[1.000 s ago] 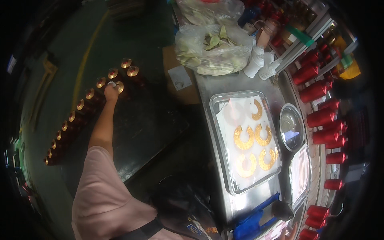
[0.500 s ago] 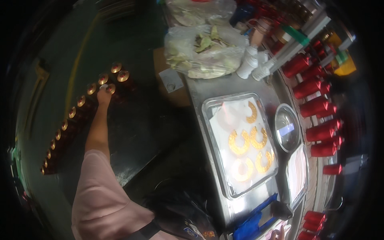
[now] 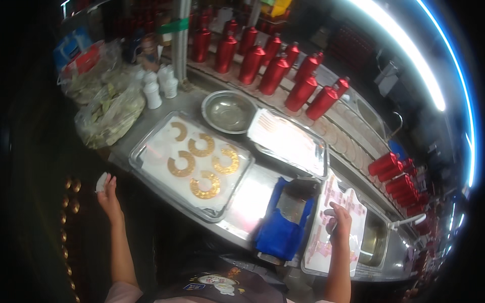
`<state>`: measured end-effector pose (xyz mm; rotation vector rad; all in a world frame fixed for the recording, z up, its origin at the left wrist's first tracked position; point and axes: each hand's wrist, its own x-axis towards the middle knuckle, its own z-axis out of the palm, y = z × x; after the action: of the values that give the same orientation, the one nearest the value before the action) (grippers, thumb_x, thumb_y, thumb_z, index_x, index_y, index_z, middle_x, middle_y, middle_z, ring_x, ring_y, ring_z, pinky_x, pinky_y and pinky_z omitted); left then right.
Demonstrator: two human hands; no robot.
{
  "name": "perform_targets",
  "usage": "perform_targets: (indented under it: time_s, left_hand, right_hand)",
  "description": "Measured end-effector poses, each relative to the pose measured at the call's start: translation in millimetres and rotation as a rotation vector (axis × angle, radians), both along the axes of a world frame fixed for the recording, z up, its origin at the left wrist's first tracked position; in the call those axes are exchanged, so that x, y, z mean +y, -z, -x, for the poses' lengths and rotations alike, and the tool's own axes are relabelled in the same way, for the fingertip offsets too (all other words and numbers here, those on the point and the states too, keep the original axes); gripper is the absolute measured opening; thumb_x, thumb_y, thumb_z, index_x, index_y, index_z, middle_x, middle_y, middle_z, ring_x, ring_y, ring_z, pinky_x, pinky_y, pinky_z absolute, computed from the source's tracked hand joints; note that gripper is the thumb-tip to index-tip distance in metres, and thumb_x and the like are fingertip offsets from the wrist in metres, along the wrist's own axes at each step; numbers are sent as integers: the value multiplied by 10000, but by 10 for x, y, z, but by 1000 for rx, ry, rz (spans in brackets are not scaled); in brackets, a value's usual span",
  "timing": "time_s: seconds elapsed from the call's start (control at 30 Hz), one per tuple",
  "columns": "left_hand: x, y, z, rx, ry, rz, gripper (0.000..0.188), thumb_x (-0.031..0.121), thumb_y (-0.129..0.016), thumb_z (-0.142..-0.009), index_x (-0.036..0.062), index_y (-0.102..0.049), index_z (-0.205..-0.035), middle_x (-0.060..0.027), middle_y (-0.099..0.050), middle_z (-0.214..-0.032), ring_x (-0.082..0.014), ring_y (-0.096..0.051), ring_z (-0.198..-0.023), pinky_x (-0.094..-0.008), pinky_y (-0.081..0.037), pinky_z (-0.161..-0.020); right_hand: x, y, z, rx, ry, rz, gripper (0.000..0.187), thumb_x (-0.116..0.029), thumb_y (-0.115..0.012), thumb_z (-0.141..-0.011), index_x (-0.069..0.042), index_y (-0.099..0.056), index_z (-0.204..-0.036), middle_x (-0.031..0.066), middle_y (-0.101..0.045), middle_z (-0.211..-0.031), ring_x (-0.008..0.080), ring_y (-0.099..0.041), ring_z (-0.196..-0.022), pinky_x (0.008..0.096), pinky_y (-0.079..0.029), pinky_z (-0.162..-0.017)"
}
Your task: The person applies gold circular stickers to the necks of red cylindrical bottles, then places the finished bottles on a tray. They also wipe the bottles with a blue cloth and handle printed label sheets on the workbench.
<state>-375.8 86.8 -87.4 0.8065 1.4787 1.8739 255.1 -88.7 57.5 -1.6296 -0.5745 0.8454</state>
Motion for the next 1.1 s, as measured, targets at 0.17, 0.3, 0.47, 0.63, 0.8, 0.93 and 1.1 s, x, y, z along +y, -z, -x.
perform_targets:
  time_s: [0.17, 0.3, 0.47, 0.63, 0.8, 0.93, 1.1]
  left_hand:
    - [665, -1252, -1814, 213, 563, -406, 374, 8, -567, -986, -24, -531, -1357, -150, -595, -1359, -198, -628, -1176, -310, -510, -952]
    - [1637, -1577, -2956, 605, 567, -554, 397, 115, -692, -909, -20, -594, -1269, -169, -691, -1156, -262, -685, -1068, -365, -523, -923]
    - [3519, -1816, -3725, 606, 358, -151, 624, 387, -761, -826, -1, -591, -1284, -213, -679, -1180, -341, -673, -1067, -425, -522, -932]
    - [4671, -1904, -4236, 717, 235, -174, 816, 478, -784, -806, -62, -527, -1361, -296, -588, -1339, -390, -583, -1256, -421, -459, -1059]
    - [4999, -1618, -4734, 761, 355, -158, 731, 557, -770, -750, 22, -647, -1233, -303, -619, -1270, -438, -602, -1192, -459, -485, -1010]
    - [4917, -1382, -4911, 704, 397, -192, 584, 552, -742, -757, 57, -734, -1066, -217, -723, -1084, -380, -684, -1032, -467, -521, -904]
    - [4500, -1380, -4812, 378, 419, -443, 374, 339, -779, -831, 15, -734, -1011, -107, -750, -966, -229, -703, -898, -362, -527, -823]
  right_hand:
    - [-270, 270, -136, 648, 198, -44, 399, -433, -583, -934, -76, -725, -1043, 70, -691, -890, 159, -589, -677, 289, -465, -582]
    - [-533, 520, -181, 786, 55, -178, 420, -389, -540, -962, -57, -713, -1152, 146, -739, -956, 280, -695, -752, 415, -557, -695]
    - [-633, 724, -190, 638, 99, -229, 377, -315, -537, -966, -8, -673, -1137, 185, -717, -966, 296, -696, -767, 432, -571, -696]
    - [-621, 752, -246, 579, 235, -221, 353, -267, -544, -968, 27, -630, -1143, 184, -707, -923, 294, -697, -738, 424, -584, -697]
    - [-556, 766, -249, 575, 131, -220, 330, -146, -597, -961, 74, -601, -1206, 206, -687, -1074, 276, -680, -948, 399, -554, -872]
    - [-459, 814, -200, 475, 184, -192, 354, -232, -544, -970, 79, -579, -1136, 184, -696, -883, 277, -703, -735, 387, -593, -664]
    - [-466, 838, -118, 487, 104, -226, 325, -204, -547, -969, 79, -578, -1127, 173, -689, -876, 263, -710, -741, 382, -604, -664]
